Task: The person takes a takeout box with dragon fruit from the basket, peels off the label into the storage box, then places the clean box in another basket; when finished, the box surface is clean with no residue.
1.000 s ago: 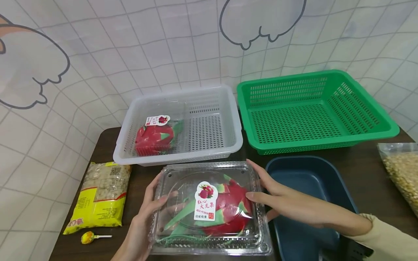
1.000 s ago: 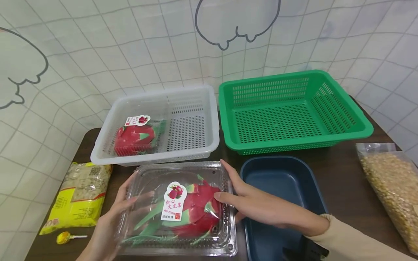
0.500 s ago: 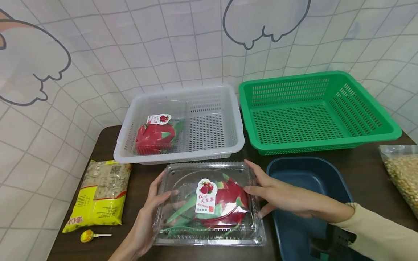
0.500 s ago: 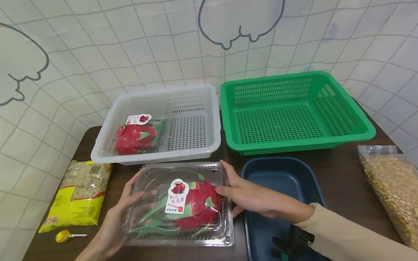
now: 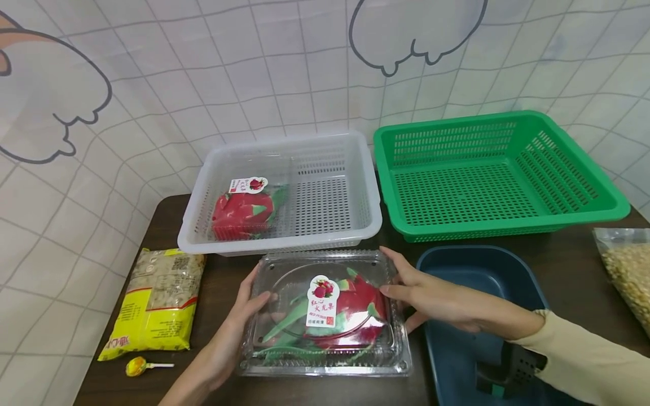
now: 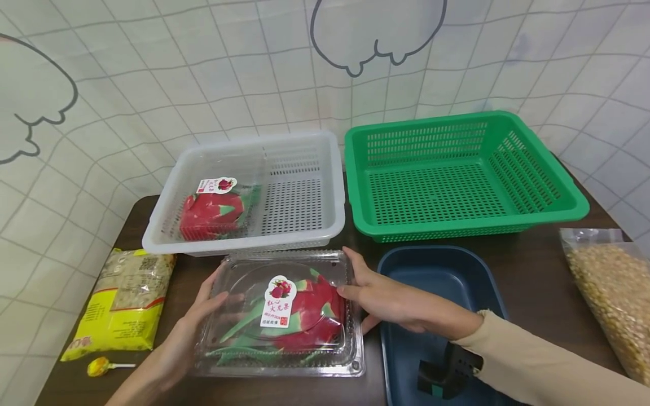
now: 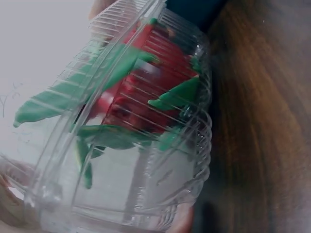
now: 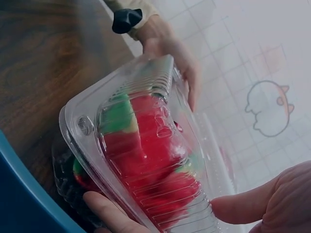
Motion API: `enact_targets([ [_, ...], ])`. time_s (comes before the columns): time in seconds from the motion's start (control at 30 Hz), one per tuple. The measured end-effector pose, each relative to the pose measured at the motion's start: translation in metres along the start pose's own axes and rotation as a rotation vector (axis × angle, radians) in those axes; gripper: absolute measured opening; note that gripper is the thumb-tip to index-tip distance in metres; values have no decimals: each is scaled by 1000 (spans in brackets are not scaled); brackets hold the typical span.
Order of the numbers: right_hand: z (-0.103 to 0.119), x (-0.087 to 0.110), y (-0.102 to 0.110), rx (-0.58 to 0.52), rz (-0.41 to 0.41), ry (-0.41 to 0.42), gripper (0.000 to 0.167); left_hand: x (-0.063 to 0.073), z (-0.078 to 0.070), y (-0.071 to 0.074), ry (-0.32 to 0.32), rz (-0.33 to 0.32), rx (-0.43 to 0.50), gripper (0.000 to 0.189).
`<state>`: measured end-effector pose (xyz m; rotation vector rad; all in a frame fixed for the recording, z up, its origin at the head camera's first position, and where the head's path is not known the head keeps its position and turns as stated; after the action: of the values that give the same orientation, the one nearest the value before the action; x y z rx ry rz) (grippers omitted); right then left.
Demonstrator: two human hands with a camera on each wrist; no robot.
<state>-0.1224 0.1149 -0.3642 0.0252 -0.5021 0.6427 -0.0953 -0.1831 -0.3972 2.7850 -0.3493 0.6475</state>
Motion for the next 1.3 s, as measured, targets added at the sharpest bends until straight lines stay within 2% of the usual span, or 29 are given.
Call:
enact_targets([
  [0.1, 1, -1, 2, 9, -8, 0, 80, -4, 0, 3, -12, 14, -84, 80],
  [0.23, 3, -4, 4, 23, -16, 5, 80, -7, -1, 6, -37, 14, -148, 81],
  [0.47, 6, -7, 6, 32, -25, 24, 80, -7, -9, 6, -46, -3, -169, 77],
  [0.7, 9, -10, 7, 56, -39, 25, 78, -18, 7, 13, -81, 25, -191, 80],
  [1.07, 13, -12, 9, 97, -54, 51, 74, -12, -4, 7, -67, 13, -204, 82],
  [1.3, 13, -11, 10, 109, -54, 44, 74, -14, -4, 8, -85, 1, -226, 81],
])
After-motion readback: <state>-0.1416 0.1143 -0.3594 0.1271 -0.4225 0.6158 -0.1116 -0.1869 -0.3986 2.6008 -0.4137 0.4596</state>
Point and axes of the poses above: each hand's wrist, its own x-axis away from the middle knuckle, its own y-axis out of the back of the hand, z = x × y, the point moved 5 cm from there along -x, towards the middle knuckle, and after that the axes turned 10 degrees about -x, right-handed, at the moved point
